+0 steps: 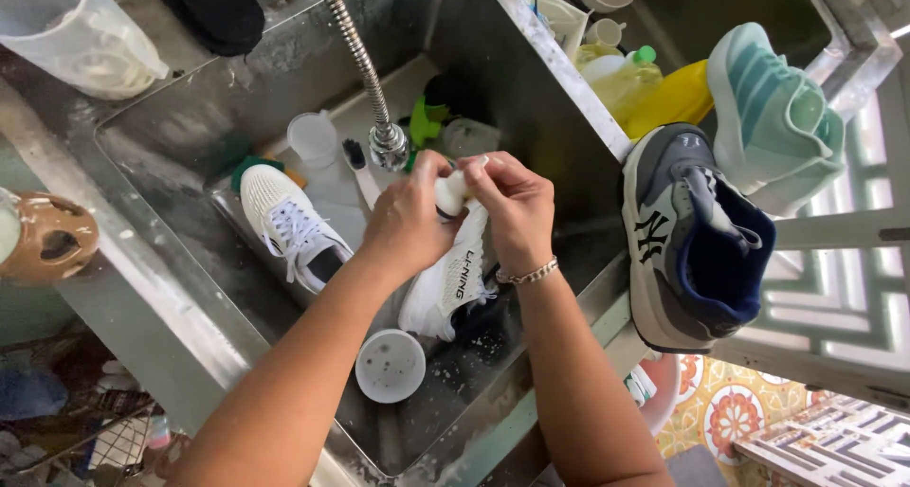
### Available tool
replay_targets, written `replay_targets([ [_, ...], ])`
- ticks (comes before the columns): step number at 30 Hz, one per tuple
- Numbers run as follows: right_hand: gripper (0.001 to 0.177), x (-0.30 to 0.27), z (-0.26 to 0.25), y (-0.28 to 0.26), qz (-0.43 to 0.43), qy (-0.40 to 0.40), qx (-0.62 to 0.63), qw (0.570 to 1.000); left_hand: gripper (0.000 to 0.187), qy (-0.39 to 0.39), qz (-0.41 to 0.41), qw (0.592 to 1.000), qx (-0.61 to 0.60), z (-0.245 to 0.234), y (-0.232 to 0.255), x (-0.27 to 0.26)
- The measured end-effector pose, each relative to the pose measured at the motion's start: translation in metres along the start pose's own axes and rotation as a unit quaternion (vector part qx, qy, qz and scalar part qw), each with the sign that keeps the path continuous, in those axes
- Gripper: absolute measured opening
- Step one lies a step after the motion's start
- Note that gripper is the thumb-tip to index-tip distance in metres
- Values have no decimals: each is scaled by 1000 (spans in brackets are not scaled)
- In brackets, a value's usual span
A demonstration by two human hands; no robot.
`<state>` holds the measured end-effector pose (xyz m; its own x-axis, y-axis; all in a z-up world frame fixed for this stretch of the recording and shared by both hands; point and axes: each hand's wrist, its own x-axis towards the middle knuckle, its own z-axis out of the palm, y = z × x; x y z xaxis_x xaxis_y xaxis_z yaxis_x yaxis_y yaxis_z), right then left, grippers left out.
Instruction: Clean and apply white-shoe cleaner to various athletic shoes in a sink area.
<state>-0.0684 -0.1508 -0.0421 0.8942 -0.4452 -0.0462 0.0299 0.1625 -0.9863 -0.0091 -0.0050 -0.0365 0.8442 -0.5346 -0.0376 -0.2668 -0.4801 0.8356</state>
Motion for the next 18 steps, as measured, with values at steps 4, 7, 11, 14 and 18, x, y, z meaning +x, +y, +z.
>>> replay_targets([
  [4, 15, 0, -16, 5, 1, -84, 35, 996, 65, -52, -1, 992, -113, -2, -4, -3],
  [7, 26, -2, -17, 2, 56, -136, 157, 977, 70, -61, 88, 964, -243, -7, 2, -5],
  [11, 83, -5, 10, -30, 123, -141, 307, 933, 72, -80, -67, 894, -436, 0, -2, -2],
  [14, 110, -9, -1, -14, 64, -269, 82, 957, 67, 20, 45, 915, -400, -14, 9, 1],
  [18, 117, -12, 8, -9, 50, -299, 68, 951, 53, 41, 118, 928, -350, -14, 7, 0],
])
